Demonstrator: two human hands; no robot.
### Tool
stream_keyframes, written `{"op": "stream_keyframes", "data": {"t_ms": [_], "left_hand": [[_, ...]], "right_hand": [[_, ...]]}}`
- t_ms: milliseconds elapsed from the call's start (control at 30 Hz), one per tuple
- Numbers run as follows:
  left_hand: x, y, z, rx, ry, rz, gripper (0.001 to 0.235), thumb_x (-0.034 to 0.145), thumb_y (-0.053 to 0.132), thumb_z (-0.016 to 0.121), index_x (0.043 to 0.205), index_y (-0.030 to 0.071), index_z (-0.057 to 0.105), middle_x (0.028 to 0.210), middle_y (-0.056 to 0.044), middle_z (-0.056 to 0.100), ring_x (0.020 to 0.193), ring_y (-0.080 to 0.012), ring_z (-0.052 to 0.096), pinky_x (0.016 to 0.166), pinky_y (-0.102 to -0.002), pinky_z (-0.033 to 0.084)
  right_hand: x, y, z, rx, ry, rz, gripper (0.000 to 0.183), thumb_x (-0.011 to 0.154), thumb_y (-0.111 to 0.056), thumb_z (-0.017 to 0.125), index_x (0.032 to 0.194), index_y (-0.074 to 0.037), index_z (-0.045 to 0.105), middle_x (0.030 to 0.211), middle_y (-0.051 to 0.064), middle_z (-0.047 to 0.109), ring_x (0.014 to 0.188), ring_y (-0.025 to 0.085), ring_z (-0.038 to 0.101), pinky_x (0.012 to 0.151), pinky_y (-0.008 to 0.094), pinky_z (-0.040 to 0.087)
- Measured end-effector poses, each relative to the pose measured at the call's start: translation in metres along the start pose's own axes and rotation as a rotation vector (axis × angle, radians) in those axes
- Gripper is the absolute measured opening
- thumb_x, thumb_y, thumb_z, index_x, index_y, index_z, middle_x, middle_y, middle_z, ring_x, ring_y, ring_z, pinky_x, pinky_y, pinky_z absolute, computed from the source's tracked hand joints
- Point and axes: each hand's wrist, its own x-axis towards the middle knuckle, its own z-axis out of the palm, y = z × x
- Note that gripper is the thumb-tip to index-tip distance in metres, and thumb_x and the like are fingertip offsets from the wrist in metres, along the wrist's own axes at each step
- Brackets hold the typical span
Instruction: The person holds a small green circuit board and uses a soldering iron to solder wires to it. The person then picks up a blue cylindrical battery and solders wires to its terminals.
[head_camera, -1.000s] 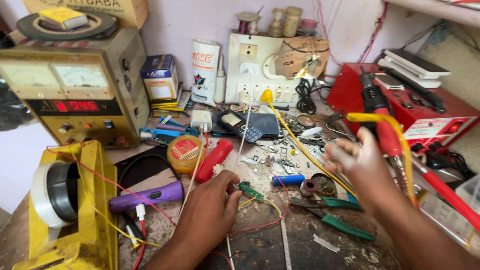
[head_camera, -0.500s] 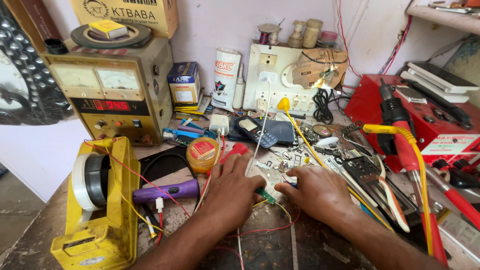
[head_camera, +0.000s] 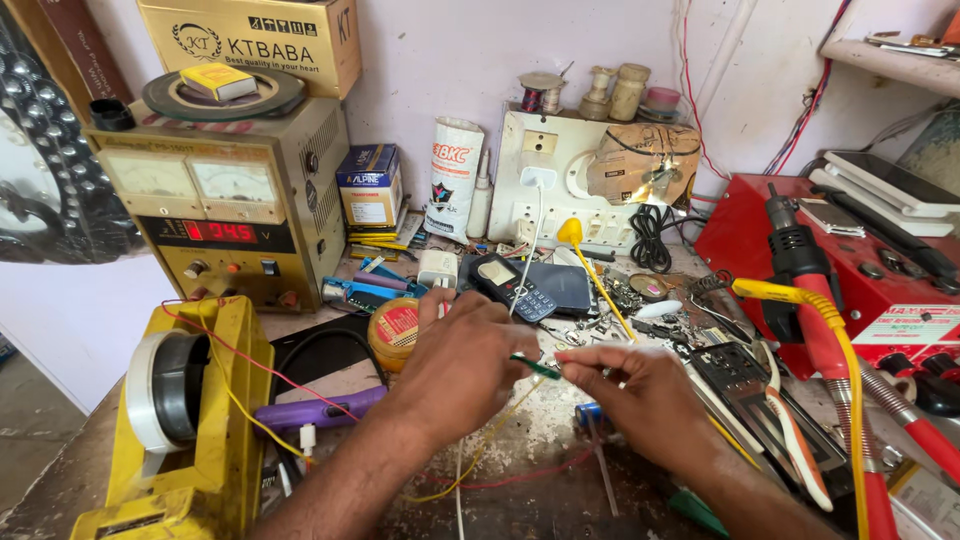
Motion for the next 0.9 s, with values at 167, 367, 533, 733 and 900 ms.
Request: {"op": "stream_keyframes", "data": {"t_ms": [167,367,533,733,900], "left_hand": [[0.002,0.003,0.003,-0.125,0.247,0.027,0.036,0.077,0.017,0.082,0.111,0.013,0.070,0.103,-0.005,0.070,0.113,-0.0267,0.059,0.107,-0.054,0.028],[-0.002,-0.006,0.036,-0.500,0.664,-0.066,0.067,0.086,0.021,0.080,0.141,0.003,0.048,0.124,-0.016,0.063,0.120,-0.0270,0.057,0.103,-0.042,0.044],[0.009,-0.016,0.062,-1.380,0.207,-0.285,0.055,0.092,0.012,0.068,0.144,0.006,0.053,0.124,-0.010,0.072,0.113,-0.0146,0.066,0.096,-0.031,0.054],[0.006,-0.015,0.066,-1.467,0.149,-0.120,0.045,0.093,0.005,0.070,0.137,-0.001,0.060,0.127,-0.013,0.072,0.118,-0.0149,0.067,0.104,-0.031,0.054],[0.004,-0.014,0.061,-1.502,0.111,-0.145,0.044,0.093,0.005,0.070,0.136,0.000,0.060,0.124,-0.013,0.074,0.113,-0.0147,0.068,0.100,-0.031,0.055]], "right_hand": [[-0.004,-0.001,0.005,-0.091,-0.039,0.201,0.026,0.089,-0.035,0.077,0.107,-0.018,0.085,0.066,-0.003,0.071,0.055,0.006,0.043,0.052,0.028,0.040],[0.002,0.010,0.006,0.648,-0.090,0.351,0.024,0.094,-0.025,0.067,0.099,-0.002,0.075,0.080,0.000,0.071,0.070,0.006,0.059,0.066,0.025,0.048],[0.001,0.017,-0.001,0.997,-0.256,0.454,0.020,0.095,-0.025,0.062,0.094,-0.006,0.065,0.080,0.004,0.069,0.073,0.014,0.064,0.071,0.033,0.054],[-0.005,0.014,0.003,1.106,-0.346,0.436,0.019,0.097,-0.023,0.061,0.095,-0.005,0.064,0.080,0.004,0.069,0.073,0.013,0.065,0.072,0.032,0.054],[-0.006,0.008,0.005,1.081,-0.319,0.510,0.018,0.096,-0.022,0.061,0.096,-0.004,0.066,0.079,0.005,0.069,0.071,0.014,0.064,0.071,0.033,0.055]]}}
